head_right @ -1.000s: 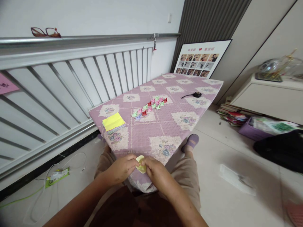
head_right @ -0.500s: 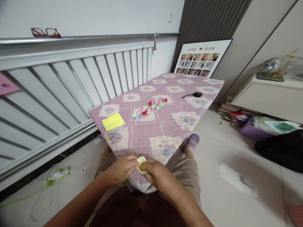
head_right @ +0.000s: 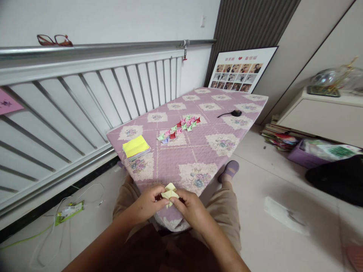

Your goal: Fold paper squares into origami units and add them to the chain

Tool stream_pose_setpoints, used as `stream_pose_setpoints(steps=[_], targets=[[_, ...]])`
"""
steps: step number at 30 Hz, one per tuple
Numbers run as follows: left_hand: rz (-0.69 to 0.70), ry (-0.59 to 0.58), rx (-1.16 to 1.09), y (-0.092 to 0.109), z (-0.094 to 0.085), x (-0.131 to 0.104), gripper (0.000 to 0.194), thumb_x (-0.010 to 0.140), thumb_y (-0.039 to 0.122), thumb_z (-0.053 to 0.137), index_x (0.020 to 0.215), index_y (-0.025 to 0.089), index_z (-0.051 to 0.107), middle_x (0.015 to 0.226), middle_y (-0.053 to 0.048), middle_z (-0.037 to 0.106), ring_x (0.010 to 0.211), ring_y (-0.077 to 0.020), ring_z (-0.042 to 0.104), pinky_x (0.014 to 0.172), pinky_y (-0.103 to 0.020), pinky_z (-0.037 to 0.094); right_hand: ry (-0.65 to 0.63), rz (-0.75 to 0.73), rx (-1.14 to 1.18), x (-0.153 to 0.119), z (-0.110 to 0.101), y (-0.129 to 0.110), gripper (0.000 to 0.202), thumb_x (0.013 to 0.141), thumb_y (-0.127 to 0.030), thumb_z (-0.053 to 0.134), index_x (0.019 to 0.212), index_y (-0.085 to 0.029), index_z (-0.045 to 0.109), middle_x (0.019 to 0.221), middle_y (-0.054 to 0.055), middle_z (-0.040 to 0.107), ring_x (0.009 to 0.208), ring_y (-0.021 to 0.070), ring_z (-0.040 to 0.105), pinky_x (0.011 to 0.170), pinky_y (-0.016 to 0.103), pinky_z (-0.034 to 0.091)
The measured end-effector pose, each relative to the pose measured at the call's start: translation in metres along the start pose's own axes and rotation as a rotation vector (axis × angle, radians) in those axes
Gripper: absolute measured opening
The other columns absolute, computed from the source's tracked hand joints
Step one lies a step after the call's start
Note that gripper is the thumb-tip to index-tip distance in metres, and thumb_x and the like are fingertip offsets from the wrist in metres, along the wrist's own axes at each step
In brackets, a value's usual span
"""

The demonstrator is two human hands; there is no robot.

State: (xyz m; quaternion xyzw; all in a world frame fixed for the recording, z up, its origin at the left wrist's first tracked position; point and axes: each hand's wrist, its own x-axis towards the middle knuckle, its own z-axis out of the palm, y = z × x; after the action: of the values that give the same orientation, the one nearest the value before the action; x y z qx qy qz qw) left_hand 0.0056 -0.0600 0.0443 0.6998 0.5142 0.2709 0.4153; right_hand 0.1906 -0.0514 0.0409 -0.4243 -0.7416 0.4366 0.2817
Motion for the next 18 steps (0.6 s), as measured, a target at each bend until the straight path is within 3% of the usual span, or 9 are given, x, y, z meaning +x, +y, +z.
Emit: stream_pose_setpoints(steps=[5, 12, 18], targets=[[-0.096, -0.067, -0.161, 0.001, 0.001, 0.0, 0.009, 0.076, 0.022, 0.059, 0.083, 0.015, 0.058, 0.073, 0.003, 0.053, 0.066, -0.0101, 0.046, 0.061, -0.02, 0.037, 0.024, 0.044, 0.041, 0.001, 0.005, 0.007, 0.025, 0.088, -0.039, 0.051, 0.078, -0.019, 0.062, 0.07, -0.001, 0.059, 0.067, 0.0138, 0.053, 0.062, 0.022, 0.041], [-0.048, -0.129, -0.176, 0.002, -0.001, 0.001, 0.016, 0.078, 0.023, 0.057, 0.092, 0.015, 0.062, 0.081, 0.001, 0.058, 0.072, -0.0123, 0.049, 0.066, -0.022, 0.039, -0.012, 0.082, 0.186, 0.005, 0.006, 0.012, 0.024, 0.083, -0.041, 0.057, 0.08, -0.017, 0.063, 0.073, 0.0, 0.06, 0.071, 0.0137, 0.053, 0.066, 0.023, 0.043], [-0.089, -0.145, -0.245, -0.003, -0.001, 0.003, 0.013, 0.077, 0.022, 0.057, 0.088, 0.014, 0.059, 0.077, 0.002, 0.055, 0.069, -0.011, 0.046, 0.062, -0.02, 0.037, 0.106, 0.155, 0.211, 0.008, 0.008, 0.011, 0.028, 0.08, -0.042, 0.057, 0.066, -0.018, 0.056, 0.062, -0.003, 0.052, 0.059, 0.0112, 0.046, 0.056, 0.022, 0.039]])
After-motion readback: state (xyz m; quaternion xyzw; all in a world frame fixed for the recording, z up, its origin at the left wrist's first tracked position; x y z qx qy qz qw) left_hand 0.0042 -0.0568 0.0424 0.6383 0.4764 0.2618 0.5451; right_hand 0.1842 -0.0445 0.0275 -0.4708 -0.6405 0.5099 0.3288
